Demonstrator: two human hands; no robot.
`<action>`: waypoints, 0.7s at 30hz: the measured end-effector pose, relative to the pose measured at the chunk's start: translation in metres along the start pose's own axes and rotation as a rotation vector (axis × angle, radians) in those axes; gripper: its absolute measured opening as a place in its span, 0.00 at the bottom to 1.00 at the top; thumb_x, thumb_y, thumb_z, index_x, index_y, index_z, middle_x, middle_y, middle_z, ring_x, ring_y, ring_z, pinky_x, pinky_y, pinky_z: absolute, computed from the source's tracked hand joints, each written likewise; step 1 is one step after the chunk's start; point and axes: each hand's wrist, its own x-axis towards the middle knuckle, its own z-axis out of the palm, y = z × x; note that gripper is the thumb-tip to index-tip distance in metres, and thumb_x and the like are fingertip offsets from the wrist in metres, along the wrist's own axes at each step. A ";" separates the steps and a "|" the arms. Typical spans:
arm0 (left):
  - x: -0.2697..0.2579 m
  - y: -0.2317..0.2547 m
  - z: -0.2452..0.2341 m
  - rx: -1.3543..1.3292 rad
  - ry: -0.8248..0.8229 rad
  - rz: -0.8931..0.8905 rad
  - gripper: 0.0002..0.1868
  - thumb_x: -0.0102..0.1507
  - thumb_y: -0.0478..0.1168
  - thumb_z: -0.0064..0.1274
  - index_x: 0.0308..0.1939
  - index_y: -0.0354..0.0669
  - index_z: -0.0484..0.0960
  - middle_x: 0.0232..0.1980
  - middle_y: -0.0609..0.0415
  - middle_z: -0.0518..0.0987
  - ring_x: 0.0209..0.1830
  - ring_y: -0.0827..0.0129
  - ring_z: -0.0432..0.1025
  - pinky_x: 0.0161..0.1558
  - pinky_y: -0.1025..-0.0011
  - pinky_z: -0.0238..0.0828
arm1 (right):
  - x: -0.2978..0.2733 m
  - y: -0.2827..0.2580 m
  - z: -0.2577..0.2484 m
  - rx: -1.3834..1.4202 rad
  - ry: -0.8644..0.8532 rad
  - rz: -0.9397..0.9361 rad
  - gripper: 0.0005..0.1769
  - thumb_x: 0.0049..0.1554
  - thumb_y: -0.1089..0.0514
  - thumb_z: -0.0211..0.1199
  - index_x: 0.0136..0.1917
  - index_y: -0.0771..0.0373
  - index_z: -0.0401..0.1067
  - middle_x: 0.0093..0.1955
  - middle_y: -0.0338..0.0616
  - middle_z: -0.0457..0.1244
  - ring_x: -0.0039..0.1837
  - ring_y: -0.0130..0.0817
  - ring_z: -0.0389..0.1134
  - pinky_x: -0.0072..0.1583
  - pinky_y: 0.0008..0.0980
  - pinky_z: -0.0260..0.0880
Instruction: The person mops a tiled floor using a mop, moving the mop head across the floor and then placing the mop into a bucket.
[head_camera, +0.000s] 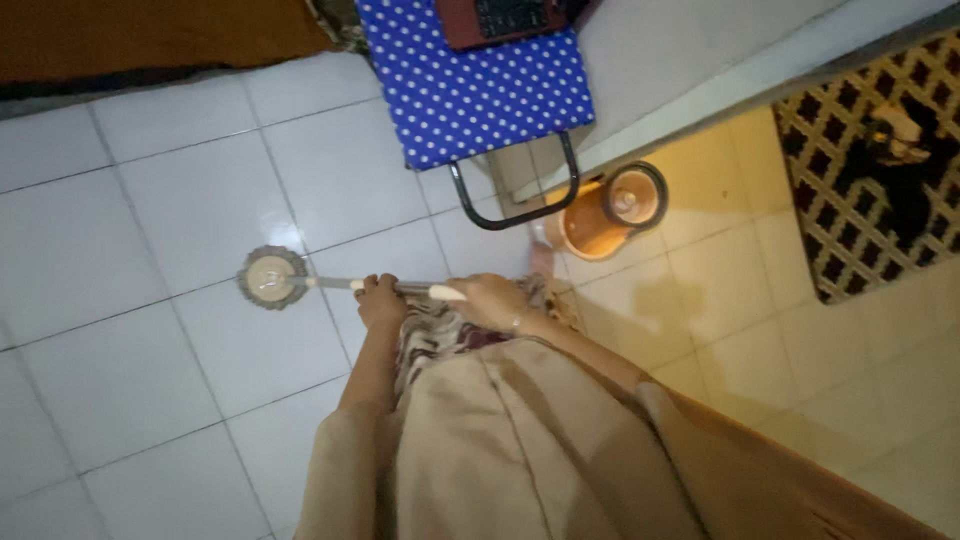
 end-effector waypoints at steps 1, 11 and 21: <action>0.004 0.000 -0.002 0.004 0.019 -0.016 0.19 0.60 0.42 0.58 0.55 0.56 0.79 0.72 0.49 0.67 0.69 0.41 0.61 0.60 0.46 0.68 | -0.005 -0.002 -0.007 0.069 0.046 -0.020 0.21 0.54 0.53 0.67 0.60 0.57 0.76 0.48 0.57 0.70 0.47 0.57 0.73 0.50 0.51 0.72; -0.028 0.159 0.032 -0.256 0.239 0.847 0.14 0.58 0.41 0.60 0.44 0.43 0.76 0.39 0.42 0.77 0.44 0.43 0.71 0.46 0.45 0.66 | -0.151 0.075 -0.146 0.609 0.720 0.140 0.11 0.60 0.60 0.67 0.54 0.68 0.77 0.44 0.47 0.68 0.43 0.29 0.66 0.48 0.30 0.67; -0.232 0.404 0.102 -0.131 -0.187 1.241 0.14 0.63 0.47 0.56 0.46 0.44 0.74 0.43 0.44 0.78 0.47 0.46 0.72 0.46 0.47 0.68 | -0.377 0.101 -0.161 0.852 1.237 0.254 0.09 0.62 0.72 0.62 0.56 0.70 0.68 0.56 0.58 0.69 0.61 0.46 0.73 0.62 0.44 0.78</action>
